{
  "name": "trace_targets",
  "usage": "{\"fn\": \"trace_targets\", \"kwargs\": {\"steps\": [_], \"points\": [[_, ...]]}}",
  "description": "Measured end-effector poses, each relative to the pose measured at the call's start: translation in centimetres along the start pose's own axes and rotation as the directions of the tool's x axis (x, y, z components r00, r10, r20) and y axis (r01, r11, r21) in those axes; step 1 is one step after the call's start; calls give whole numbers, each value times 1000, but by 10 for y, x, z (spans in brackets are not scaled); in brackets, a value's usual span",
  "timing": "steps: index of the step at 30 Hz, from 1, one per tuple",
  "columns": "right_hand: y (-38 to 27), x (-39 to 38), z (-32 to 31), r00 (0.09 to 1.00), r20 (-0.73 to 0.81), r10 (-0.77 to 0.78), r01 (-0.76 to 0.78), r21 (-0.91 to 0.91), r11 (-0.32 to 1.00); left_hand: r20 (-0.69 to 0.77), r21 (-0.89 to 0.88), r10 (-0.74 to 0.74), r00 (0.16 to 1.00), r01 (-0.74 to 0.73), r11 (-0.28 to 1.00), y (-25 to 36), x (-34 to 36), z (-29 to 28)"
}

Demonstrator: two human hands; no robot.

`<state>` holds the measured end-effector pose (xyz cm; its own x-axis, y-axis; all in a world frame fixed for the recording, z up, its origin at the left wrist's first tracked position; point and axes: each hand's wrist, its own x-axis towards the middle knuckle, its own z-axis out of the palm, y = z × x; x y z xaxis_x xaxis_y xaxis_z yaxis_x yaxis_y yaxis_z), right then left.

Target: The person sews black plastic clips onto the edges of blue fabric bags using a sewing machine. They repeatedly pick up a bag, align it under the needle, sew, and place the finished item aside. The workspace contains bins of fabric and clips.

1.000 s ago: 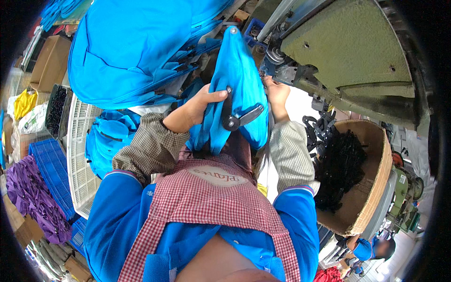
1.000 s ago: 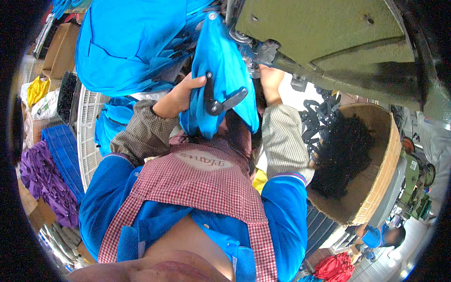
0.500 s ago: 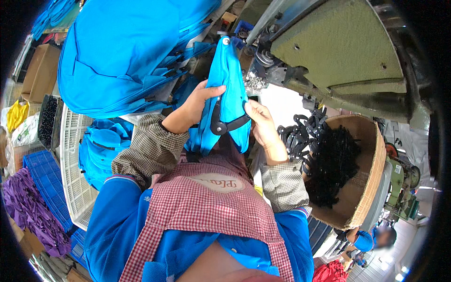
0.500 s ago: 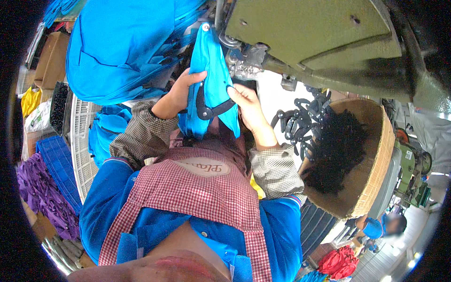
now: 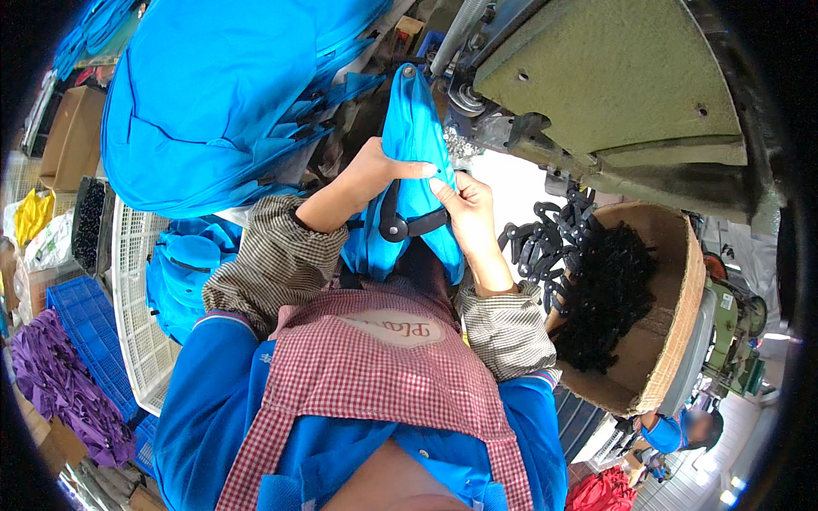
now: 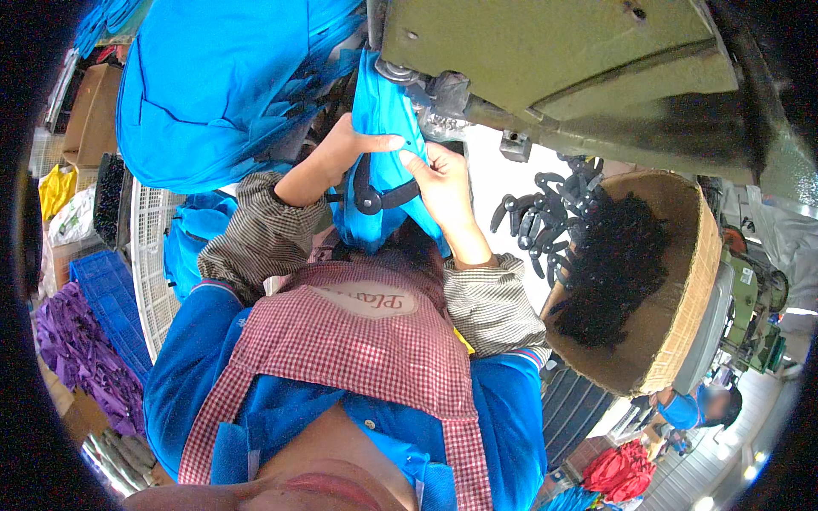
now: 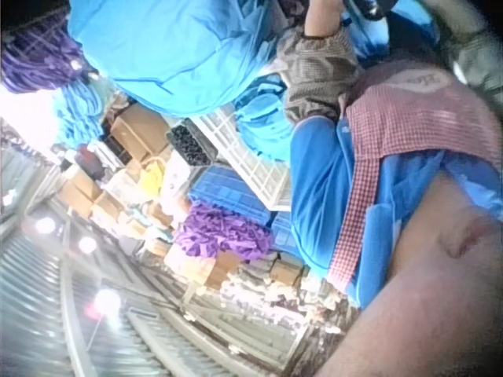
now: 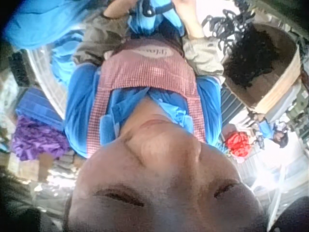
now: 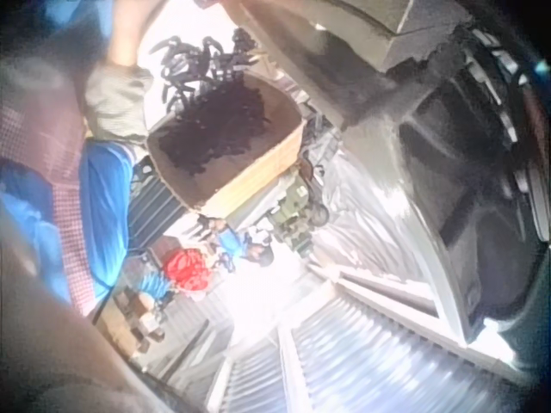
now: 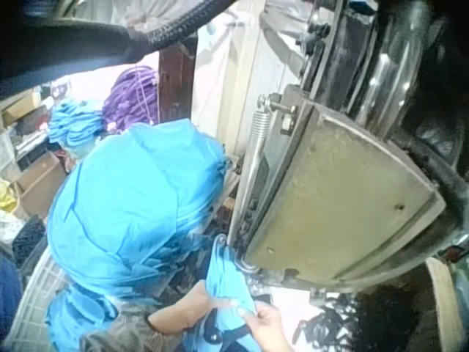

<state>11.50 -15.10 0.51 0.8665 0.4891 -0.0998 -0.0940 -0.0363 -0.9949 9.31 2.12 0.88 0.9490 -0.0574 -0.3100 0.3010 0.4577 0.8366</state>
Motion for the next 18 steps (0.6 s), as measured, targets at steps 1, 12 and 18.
{"fn": "trace_targets", "kwargs": {"steps": [1, 12, 18], "points": [[1, 1, 1, 1000, -13, -9, 9, -5, 1000, 0, 26, -9, 1000, 9, 1000, 1, 1, 0], [4, 45, -6, 986, -53, 160, -149, 173, 974, 114, 5, -1, 993, 0, 1000, -5, 49, -19], [23, 23, -24, 980, -200, -14, 25, 54, 998, 133, -78, -22, 991, 33, 996, 4, 37, -7]]}}
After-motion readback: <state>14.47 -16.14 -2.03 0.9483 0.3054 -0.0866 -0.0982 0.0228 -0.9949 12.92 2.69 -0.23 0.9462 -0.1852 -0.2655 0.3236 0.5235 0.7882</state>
